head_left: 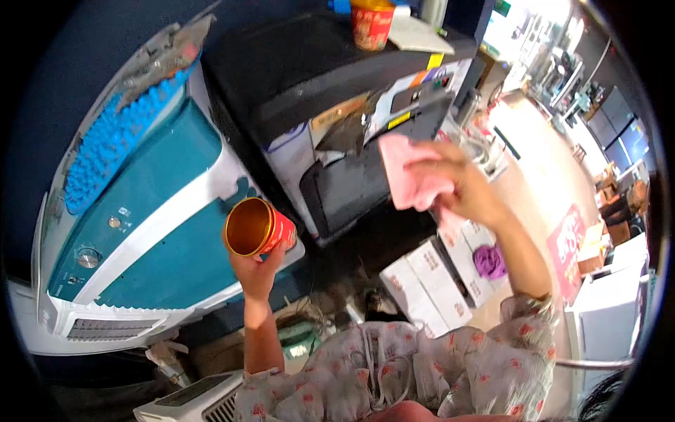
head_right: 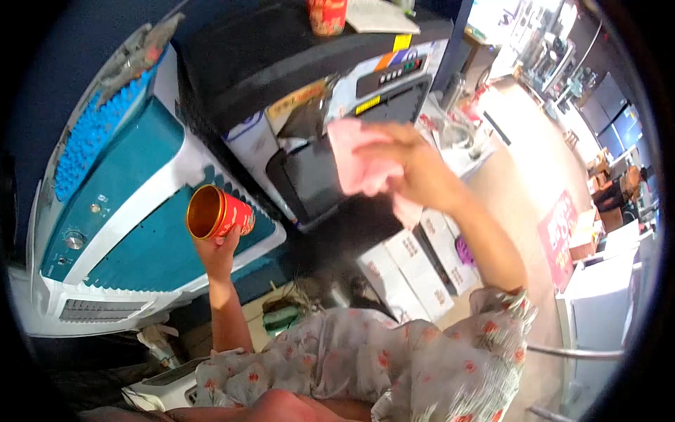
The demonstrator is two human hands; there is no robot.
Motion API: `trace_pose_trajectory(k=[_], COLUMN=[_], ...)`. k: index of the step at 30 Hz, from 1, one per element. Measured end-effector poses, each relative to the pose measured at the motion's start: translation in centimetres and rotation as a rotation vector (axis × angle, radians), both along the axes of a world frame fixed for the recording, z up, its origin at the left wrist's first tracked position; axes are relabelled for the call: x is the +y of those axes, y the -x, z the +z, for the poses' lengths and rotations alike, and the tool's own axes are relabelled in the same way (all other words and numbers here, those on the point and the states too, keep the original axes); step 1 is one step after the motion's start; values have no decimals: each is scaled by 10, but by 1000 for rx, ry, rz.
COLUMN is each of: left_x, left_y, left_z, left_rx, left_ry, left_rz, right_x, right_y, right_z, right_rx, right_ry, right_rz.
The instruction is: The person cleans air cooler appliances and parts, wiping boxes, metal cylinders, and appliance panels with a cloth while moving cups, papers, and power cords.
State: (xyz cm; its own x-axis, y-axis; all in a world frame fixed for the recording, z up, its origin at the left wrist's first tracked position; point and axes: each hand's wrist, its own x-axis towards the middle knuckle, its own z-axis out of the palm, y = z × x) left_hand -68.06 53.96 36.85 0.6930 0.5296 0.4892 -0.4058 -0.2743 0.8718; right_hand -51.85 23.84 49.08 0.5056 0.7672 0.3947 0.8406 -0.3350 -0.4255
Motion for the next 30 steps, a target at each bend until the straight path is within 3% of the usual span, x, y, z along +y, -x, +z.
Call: trace_pose_trajectory(k=[2,9,14,16,21,28,30], left_x=[-20,-42,-12,-11,51,86,86], left_y=[-15,-73,-141,-168,-225,-259,-266], left_z=[26,114,187,209,203,192,198], left_rx=[-58,-140,-34,23,84,173,184], left_ry=[-36,-278,-613,-628,-571,-371,-185], left_rz=[28,228,410,499,491,446,367], right_x=[-22,-58,-51,-42,-11,91,140], right_y=[-18,-34,-30,-32,-38,-39,-52], right_z=[-23,-82,-36,-21,2,54,51], right_rx=[107,519,547,486,224,-122,-276], right_ry=[-27,-298,-345,-364,-349,-444,-396], right_rz=[126,156,235,279,361,167,120])
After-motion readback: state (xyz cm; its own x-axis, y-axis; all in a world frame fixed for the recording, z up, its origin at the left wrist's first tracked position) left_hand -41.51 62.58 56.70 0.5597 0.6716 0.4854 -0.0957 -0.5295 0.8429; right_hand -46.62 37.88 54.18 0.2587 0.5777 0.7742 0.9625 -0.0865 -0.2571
